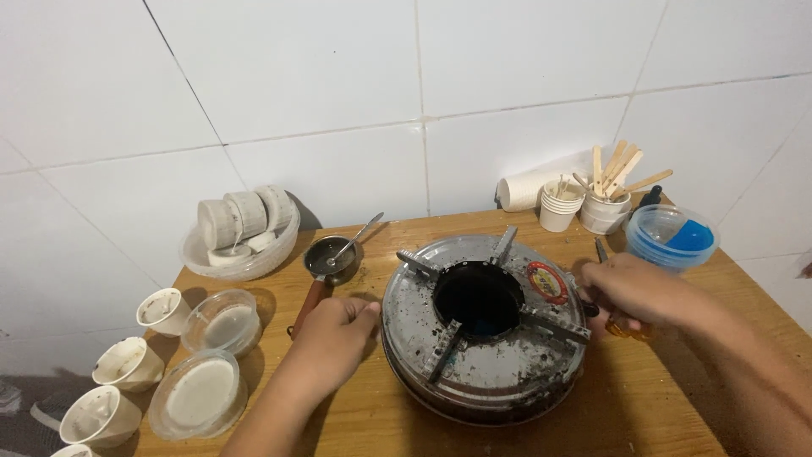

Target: Heating and stirring a small amount of blue liquid in a ladle over a portable stove using a brush and other tools.

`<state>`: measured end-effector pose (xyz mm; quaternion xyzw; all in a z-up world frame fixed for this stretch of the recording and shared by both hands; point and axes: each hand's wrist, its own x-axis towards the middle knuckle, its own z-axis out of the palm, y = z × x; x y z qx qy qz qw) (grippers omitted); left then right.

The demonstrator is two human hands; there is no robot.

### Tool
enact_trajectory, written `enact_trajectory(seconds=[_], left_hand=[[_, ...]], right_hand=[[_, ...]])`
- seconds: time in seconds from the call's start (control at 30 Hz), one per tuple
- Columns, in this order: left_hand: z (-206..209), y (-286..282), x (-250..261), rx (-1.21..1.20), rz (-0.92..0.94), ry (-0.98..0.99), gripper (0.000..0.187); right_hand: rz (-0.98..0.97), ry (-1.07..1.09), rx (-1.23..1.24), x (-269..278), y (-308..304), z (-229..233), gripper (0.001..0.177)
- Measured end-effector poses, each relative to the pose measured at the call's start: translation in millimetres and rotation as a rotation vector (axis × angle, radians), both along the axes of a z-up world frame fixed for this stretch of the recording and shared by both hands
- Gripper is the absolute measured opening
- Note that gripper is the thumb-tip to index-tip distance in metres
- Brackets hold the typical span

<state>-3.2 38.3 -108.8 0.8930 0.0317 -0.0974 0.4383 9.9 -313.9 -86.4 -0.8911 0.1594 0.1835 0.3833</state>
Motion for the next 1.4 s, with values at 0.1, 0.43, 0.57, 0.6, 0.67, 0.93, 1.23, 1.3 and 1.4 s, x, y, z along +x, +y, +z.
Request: enact_trajectory(seconds=[0.1,0.43,0.57,0.6,0.67,0.93,1.23,1.3,1.4], left_hand=[[0.1,1.1,0.8,-0.171,0.031,0.093,0.051],[22.7,-4.1,-10.1,-0.239,0.085,0.159,0.055],[13.0,-1.2,-6.3,-0.225,0.050,0.098,0.054],[8.5,0.1,-4.8,-0.244,0.030,0.096,0.053],[2.5,1.5,-1.7,-0.207,0.021,0.072,0.051],[2.6,2.7,-3.1,-0.312,0.050,0.105,0.047],[20.0,-1.5,-7.9,-0.476,0.170,0.148,0.026],[22.3,-1.2,-7.2,-0.445,0.187,0.111,0.020],[23.9,0.7,-4.7,-0.338,0.191,0.076,0.024]], right_hand=[[0.016,-0.016,0.018,14.3,-23.0,-26.7,0.047],[-0.130,-0.053,0.279,7.6,-12.5,-23.0,0.067],[-0.051,-0.103,0.227,6.3,-13.6,-23.9,0.064],[-0.040,-0.107,0.265,7.1,-14.0,-26.2,0.066],[-0.020,-0.061,0.150,-0.4,-2.9,-7.5,0.067],[0.006,-0.062,0.195,3.6,-8.8,-16.6,0.064],[0.055,-0.148,0.336,7.8,-17.7,-25.1,0.052],[-0.004,-0.190,0.417,4.3,-10.3,-20.2,0.045],[0.019,-0.256,0.391,-1.1,-9.6,-13.2,0.047]])
